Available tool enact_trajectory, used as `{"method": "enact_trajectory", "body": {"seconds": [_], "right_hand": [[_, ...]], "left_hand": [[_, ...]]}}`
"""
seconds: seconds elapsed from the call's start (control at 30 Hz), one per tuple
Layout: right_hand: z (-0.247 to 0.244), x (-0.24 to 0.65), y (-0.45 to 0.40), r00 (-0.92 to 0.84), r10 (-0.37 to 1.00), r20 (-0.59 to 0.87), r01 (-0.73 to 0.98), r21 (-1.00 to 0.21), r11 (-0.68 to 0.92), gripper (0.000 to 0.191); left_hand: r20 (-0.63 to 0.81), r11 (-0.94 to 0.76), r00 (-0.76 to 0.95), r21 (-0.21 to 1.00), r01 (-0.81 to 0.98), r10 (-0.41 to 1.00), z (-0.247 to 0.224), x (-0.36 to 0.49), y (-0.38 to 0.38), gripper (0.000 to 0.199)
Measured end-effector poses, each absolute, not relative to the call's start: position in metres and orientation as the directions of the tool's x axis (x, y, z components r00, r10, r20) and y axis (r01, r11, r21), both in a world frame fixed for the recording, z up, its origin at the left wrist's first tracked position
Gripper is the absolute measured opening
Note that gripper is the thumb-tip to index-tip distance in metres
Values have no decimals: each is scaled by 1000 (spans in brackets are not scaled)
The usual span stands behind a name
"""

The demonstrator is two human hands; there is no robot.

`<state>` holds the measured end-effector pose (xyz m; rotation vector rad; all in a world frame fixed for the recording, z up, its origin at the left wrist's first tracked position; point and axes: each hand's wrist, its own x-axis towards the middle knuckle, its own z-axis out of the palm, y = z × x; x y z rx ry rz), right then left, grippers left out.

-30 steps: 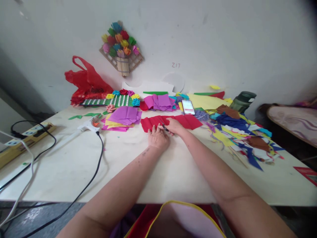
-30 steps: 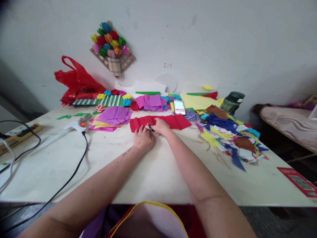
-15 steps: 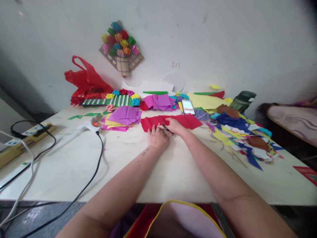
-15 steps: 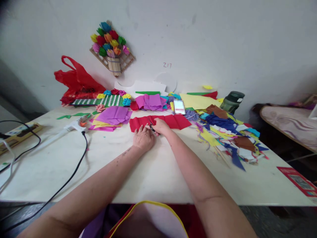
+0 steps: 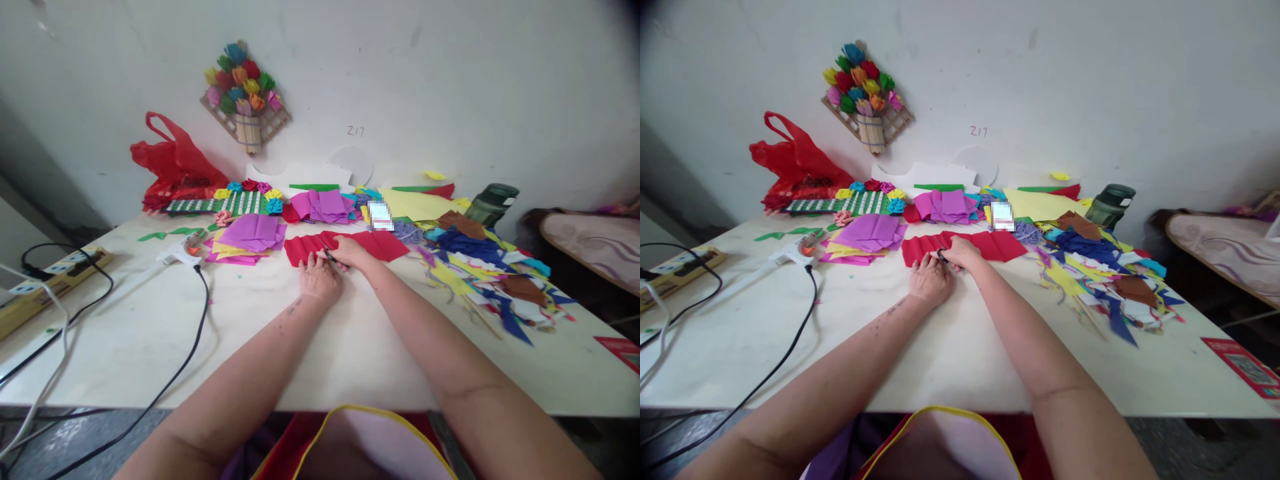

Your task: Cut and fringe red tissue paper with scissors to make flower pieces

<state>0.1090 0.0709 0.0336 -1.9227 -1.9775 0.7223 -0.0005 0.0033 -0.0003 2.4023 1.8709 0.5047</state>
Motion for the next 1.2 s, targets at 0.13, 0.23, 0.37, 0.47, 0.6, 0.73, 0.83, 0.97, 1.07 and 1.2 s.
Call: {"method": "enact_trajectory", "body": {"seconds": [0.13, 0.23, 0.37, 0.47, 0.6, 0.73, 0.83, 0.97, 1.07, 1.2], "right_hand": [[36, 108, 70, -47, 989, -143, 853, -520, -34, 80], [37, 107, 68, -39, 989, -139, 857, -514, -39, 81], [37, 105, 67, -16, 992, -125, 865, -500, -50, 86], [37, 105, 67, -5, 995, -102, 867, -495, -47, 85], [38, 107, 66, -32, 995, -98, 873, -487, -20, 80], [40, 110, 64, -85, 989, -123, 873, -487, 15, 75], [42, 111, 64, -116, 983, -139, 885, -464, 39, 66], [48, 110, 66, -145, 971, -189, 904, -424, 53, 55], [50, 109, 66, -137, 965, -223, 910, -414, 34, 59], [50, 106, 67, -126, 964, -234, 906, -423, 16, 61]], "left_hand": [[225, -266, 212, 248, 932, 951, 0, 0, 3, 53], [236, -263, 205, 254, 931, 950, 0, 0, 3, 52], [243, -268, 208, 248, 931, 948, -1, -1, 3, 52], [235, -268, 211, 246, 932, 949, -1, -1, 3, 53], [213, -250, 199, 248, 936, 957, -1, 0, 4, 55], [215, -252, 200, 250, 935, 956, -1, 0, 4, 54], [216, -261, 210, 243, 934, 954, 0, 0, 4, 53], [217, -270, 220, 233, 934, 951, 0, -1, 4, 52], [222, -274, 224, 230, 934, 949, 0, -1, 4, 52], [216, -271, 222, 230, 935, 951, 1, -1, 3, 52]]}}
